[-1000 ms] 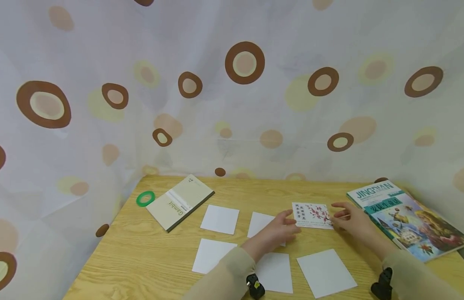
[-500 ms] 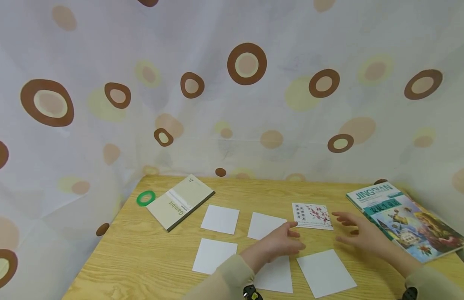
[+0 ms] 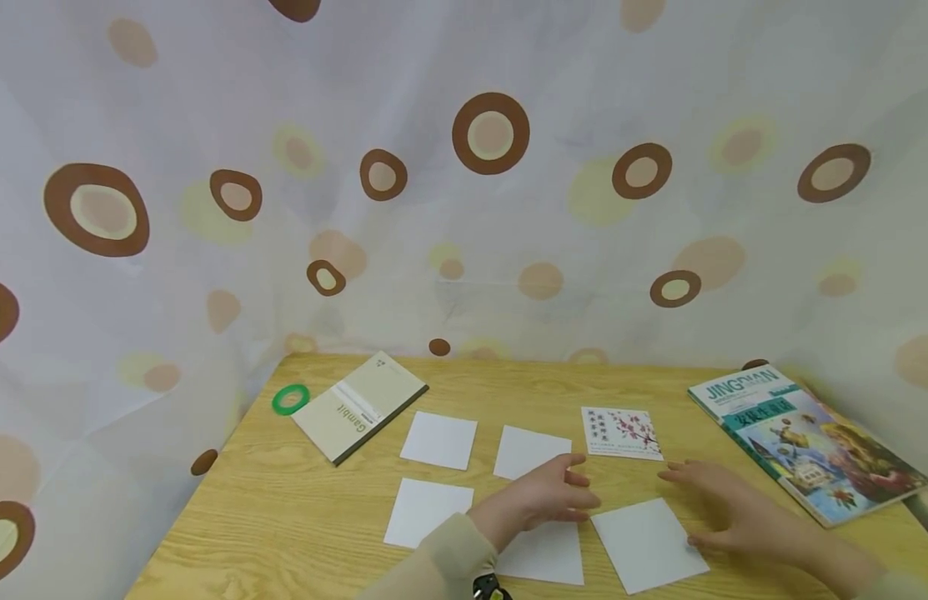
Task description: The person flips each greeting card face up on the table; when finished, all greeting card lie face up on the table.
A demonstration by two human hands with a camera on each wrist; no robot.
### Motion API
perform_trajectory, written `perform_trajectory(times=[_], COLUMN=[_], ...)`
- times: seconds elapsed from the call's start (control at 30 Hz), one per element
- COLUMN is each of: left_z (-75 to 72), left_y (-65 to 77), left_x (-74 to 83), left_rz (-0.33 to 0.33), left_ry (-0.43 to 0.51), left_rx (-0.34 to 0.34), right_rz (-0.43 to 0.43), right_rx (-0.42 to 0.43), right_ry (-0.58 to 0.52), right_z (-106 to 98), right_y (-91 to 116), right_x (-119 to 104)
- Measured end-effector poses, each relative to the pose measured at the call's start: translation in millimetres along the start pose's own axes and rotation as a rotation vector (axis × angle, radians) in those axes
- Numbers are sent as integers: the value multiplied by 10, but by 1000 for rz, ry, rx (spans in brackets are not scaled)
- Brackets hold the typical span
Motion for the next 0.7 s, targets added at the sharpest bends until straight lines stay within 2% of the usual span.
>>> perform_trajectory(times=[0.1,0.2,0.3,0.4,0.63,0.7], left_z=[-8,-2,5,7,-21,-20], left_y=[24,32,23,16,56,71], left_x=[12,7,-21,-39,-17,-12], left_rz=[-12,-24,-36,-44,-40,-44], left_ry=[-4,-7,-11,-22,-39,-43], left_rx=[3,6,0,-8,3,-3], right_rz=[-33,-3,31,26,-69,-70], right_rx=[-44,-116,-149,-146,-94,-110], right_ry=[-18,-34,-1,40,149,161], right_z=[33,61,71,73,64,73], right_y=[60,110,141,148,155,164], right_x=[-71,-82,-90,-128,-264,-275])
Point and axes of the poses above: each hand's wrist, its own y-axis away from the middle knuckle, its own z-axis out of the palm, x = y × z, the point moved 7 cm from there along -y, towards the middle knuckle, and after that the axes turned 14 degrees about y, right-handed, at the moved point
